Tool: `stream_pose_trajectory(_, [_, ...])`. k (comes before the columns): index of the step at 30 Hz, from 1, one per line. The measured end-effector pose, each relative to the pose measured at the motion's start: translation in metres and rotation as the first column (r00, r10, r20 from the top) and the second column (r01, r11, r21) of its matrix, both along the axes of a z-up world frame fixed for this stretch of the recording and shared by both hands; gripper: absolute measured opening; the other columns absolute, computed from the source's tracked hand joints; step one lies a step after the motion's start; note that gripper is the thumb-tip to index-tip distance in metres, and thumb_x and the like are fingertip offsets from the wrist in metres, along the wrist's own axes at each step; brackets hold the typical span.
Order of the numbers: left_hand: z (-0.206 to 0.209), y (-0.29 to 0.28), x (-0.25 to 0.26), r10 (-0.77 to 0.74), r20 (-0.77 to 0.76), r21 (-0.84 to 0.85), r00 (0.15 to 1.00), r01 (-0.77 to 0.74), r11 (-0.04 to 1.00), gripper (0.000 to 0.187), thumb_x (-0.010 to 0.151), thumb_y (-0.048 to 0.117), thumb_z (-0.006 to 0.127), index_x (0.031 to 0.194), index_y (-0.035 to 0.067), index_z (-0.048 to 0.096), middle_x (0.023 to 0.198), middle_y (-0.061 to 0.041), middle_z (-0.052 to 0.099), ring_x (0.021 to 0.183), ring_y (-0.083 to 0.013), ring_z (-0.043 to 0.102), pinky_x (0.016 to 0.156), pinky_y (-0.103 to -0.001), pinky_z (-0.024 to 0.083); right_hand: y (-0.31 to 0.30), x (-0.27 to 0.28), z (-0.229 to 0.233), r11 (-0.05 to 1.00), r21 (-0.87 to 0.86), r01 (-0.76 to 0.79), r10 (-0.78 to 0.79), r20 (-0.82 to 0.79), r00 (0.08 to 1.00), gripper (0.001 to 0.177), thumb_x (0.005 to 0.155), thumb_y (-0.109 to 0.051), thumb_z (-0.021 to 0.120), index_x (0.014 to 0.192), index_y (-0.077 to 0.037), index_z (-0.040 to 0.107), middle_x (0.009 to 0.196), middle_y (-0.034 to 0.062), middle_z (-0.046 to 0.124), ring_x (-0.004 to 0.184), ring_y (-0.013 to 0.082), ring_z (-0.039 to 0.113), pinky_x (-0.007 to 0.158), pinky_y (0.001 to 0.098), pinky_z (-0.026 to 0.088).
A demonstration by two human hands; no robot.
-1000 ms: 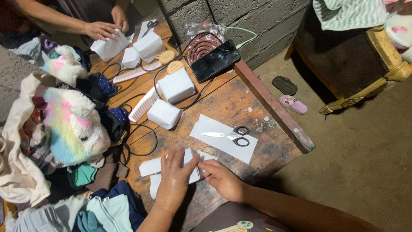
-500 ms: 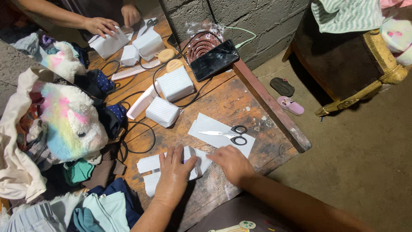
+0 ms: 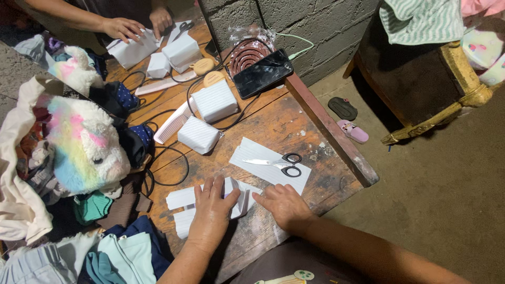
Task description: The person folds white paper around small rectangular boxes, tucks edges, and secures them with purple tape. They handle multiple boxes one at a time, aligning edges and smoothing folds on a wooden table with scissors and a phone nearby.
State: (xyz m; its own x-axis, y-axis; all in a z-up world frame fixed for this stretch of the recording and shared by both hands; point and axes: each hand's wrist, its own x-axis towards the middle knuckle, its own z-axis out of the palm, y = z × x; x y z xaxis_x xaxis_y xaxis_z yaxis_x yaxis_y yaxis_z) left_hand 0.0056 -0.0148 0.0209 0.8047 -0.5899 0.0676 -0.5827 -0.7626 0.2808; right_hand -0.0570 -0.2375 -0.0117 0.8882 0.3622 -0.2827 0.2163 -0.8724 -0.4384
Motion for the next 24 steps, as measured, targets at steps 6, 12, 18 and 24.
stream_pose_trajectory(6, [-0.002, 0.002, 0.0, -0.014, 0.029, -0.043, 0.999, 0.015, 0.999, 0.039, 0.081, 0.007, 0.065, 0.117, 0.022, 0.071, 0.141, -0.022, 0.049, 0.134, -0.0461, 0.042, 0.113, -0.067, 0.026, 0.033, -0.001, -0.007, 0.755, 0.656, 0.004, -0.191, 0.214, 0.958, 0.051, 0.087, 0.01, 0.054, 0.138, 0.003, 0.057, 0.13, 0.0201, 0.059, 0.119, 0.0351, 0.055, 0.103, 0.0419, 0.045])
stream_pose_trajectory(12, [-0.001, 0.003, 0.0, -0.031, 0.037, -0.082, 0.999, 0.034, 0.996, 0.045, 0.079, 0.006, 0.063, 0.12, 0.023, 0.071, 0.138, -0.024, 0.05, 0.131, -0.048, 0.042, 0.111, -0.068, 0.025, 0.033, 0.0, -0.026, 0.654, 0.752, 0.082, -0.201, 0.068, 0.977, 0.051, 0.087, 0.012, 0.052, 0.138, 0.004, 0.057, 0.134, 0.0184, 0.059, 0.122, 0.0334, 0.058, 0.104, 0.0367, 0.048])
stream_pose_trajectory(18, [0.001, 0.002, 0.0, -0.033, 0.043, -0.088, 0.999, 0.037, 0.995, 0.037, 0.08, 0.006, 0.062, 0.112, 0.021, 0.07, 0.137, -0.024, 0.051, 0.132, -0.0484, 0.043, 0.111, -0.068, 0.026, 0.035, 0.0, -0.049, 0.563, 0.799, 0.21, -0.2, -0.115, 0.973, 0.047, 0.093, 0.01, 0.049, 0.139, 0.0, 0.058, 0.131, 0.0168, 0.062, 0.117, 0.0313, 0.061, 0.101, 0.0368, 0.05])
stream_pose_trajectory(24, [0.005, 0.001, 0.002, -0.052, 0.04, -0.049, 0.998, 0.054, 0.997, 0.041, 0.077, 0.003, 0.06, 0.113, 0.019, 0.07, 0.137, -0.025, 0.051, 0.13, -0.0483, 0.043, 0.11, -0.069, 0.027, 0.004, 0.001, -0.067, 0.78, 0.619, 0.096, -0.224, 0.132, 0.965, 0.046, 0.093, 0.008, 0.049, 0.134, -0.003, 0.067, 0.128, 0.0207, 0.065, 0.116, 0.0327, 0.062, 0.104, 0.0402, 0.047])
